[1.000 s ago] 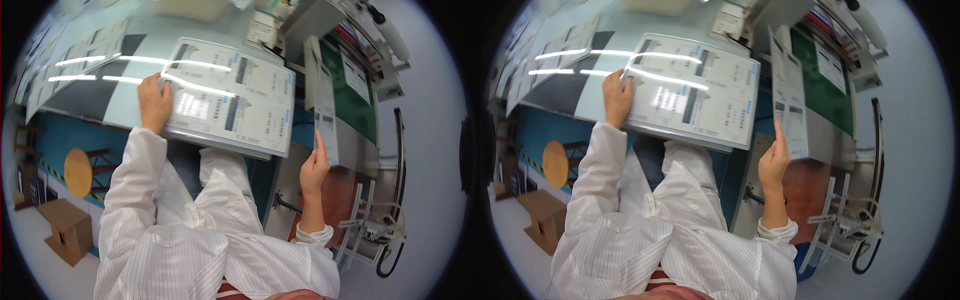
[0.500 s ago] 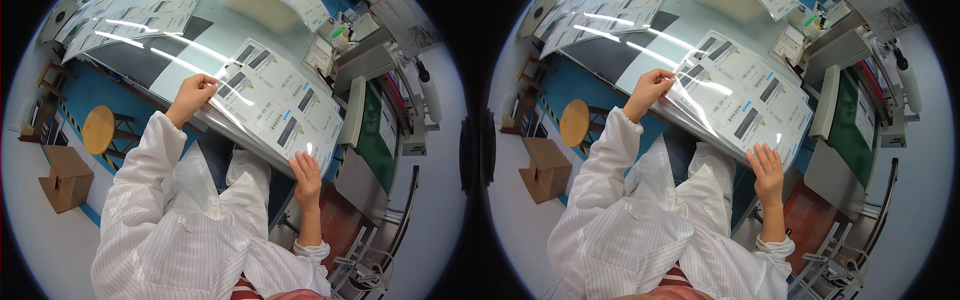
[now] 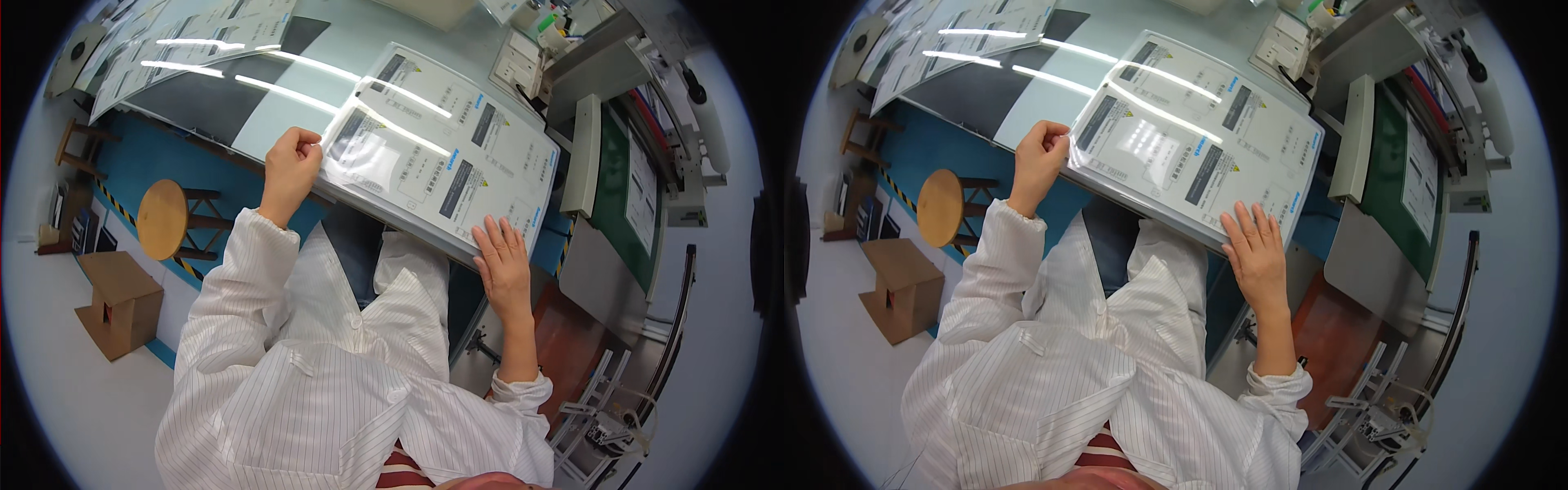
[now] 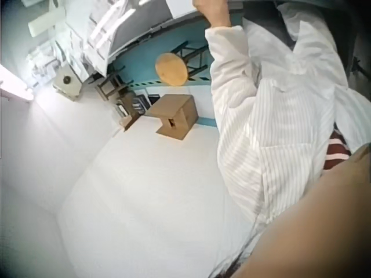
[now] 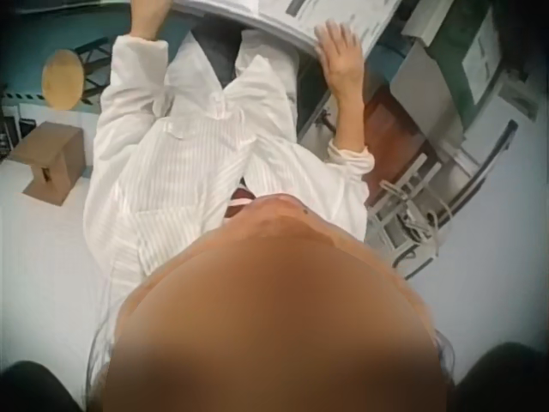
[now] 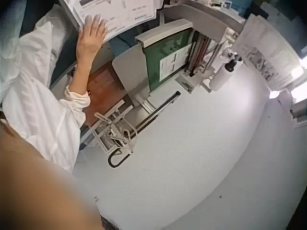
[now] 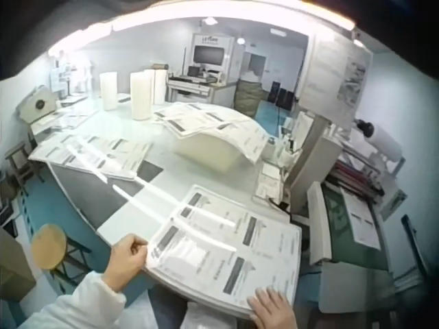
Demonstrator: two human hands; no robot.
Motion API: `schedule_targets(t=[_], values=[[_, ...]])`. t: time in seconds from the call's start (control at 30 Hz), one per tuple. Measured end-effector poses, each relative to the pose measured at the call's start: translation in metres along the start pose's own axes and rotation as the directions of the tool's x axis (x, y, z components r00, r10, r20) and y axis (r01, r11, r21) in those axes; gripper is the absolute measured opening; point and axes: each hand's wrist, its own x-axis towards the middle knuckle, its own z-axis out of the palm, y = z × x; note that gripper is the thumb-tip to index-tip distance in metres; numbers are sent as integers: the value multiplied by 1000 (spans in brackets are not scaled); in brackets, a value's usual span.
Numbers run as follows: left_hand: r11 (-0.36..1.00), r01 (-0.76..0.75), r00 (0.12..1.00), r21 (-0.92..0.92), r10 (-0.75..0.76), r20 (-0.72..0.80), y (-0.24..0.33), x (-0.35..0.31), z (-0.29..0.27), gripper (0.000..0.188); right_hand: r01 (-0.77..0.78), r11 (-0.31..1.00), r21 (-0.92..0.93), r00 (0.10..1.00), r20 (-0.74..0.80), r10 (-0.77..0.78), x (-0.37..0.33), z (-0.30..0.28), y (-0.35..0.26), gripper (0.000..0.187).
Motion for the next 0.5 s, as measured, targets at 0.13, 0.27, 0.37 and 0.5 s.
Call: schedule_targets(t=[0.13, 0.27, 0.37, 0.5], values=[[1000, 8, 999, 1, -8, 31, 2, -2, 0, 17, -2, 1000, -5, 1000, -12, 2, 1, 2, 4, 43], [993, 54, 992, 100, -65, 112, 7, 0, -1, 21, -33, 999, 19, 998, -61, 34, -2, 8, 11, 43], [985, 31, 988, 169, -56, 143, -1, 6, -1, 29, -54, 998, 35, 994, -98, 57, -4, 12, 12, 43], [960, -127, 989, 250, 103, 109, 9, 25, 13, 36, -51, 992, 118, 990, -121, 66, -10, 11, 17, 42]])
